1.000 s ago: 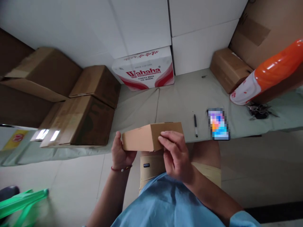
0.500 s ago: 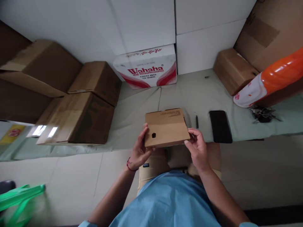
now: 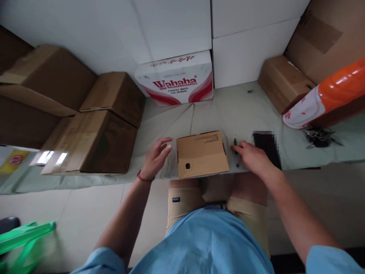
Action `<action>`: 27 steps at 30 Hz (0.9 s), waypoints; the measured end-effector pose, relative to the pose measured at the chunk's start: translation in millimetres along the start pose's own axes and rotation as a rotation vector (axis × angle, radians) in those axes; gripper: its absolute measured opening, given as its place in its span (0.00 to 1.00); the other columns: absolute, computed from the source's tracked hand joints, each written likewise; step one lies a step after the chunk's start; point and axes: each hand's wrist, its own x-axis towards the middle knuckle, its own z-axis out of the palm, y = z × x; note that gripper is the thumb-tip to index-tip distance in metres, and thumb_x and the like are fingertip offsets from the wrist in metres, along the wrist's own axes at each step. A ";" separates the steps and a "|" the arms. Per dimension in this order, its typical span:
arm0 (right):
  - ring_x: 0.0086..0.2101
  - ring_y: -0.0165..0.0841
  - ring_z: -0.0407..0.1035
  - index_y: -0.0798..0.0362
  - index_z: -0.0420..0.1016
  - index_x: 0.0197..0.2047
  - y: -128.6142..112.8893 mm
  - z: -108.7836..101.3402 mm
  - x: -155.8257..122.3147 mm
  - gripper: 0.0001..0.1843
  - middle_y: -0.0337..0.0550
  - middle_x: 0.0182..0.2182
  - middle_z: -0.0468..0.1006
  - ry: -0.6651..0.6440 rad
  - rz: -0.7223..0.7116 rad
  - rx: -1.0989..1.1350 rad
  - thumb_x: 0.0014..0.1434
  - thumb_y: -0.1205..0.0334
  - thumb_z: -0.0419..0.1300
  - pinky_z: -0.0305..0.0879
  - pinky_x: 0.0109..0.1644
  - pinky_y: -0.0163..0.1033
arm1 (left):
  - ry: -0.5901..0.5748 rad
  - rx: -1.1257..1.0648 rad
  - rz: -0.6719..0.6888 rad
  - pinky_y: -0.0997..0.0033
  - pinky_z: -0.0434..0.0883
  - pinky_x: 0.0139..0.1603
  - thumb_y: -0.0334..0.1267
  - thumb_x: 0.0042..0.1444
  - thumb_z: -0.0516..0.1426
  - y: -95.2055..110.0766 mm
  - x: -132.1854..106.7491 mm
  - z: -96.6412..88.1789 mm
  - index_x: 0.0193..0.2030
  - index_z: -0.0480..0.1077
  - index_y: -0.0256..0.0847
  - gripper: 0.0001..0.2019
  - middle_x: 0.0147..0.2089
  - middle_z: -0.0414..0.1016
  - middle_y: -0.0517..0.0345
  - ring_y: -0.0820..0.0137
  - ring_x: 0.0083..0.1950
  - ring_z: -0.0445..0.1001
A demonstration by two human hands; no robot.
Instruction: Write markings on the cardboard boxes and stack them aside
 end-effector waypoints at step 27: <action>0.31 0.35 0.82 0.48 0.79 0.60 -31.1 -60.4 -13.7 0.20 0.47 0.38 0.88 0.496 0.150 0.550 0.75 0.52 0.53 0.75 0.37 0.41 | 0.035 -0.331 -0.616 0.61 0.81 0.43 0.58 0.52 0.68 -12.7 8.6 -7.4 0.43 0.78 0.38 0.24 0.44 0.82 0.47 0.60 0.44 0.82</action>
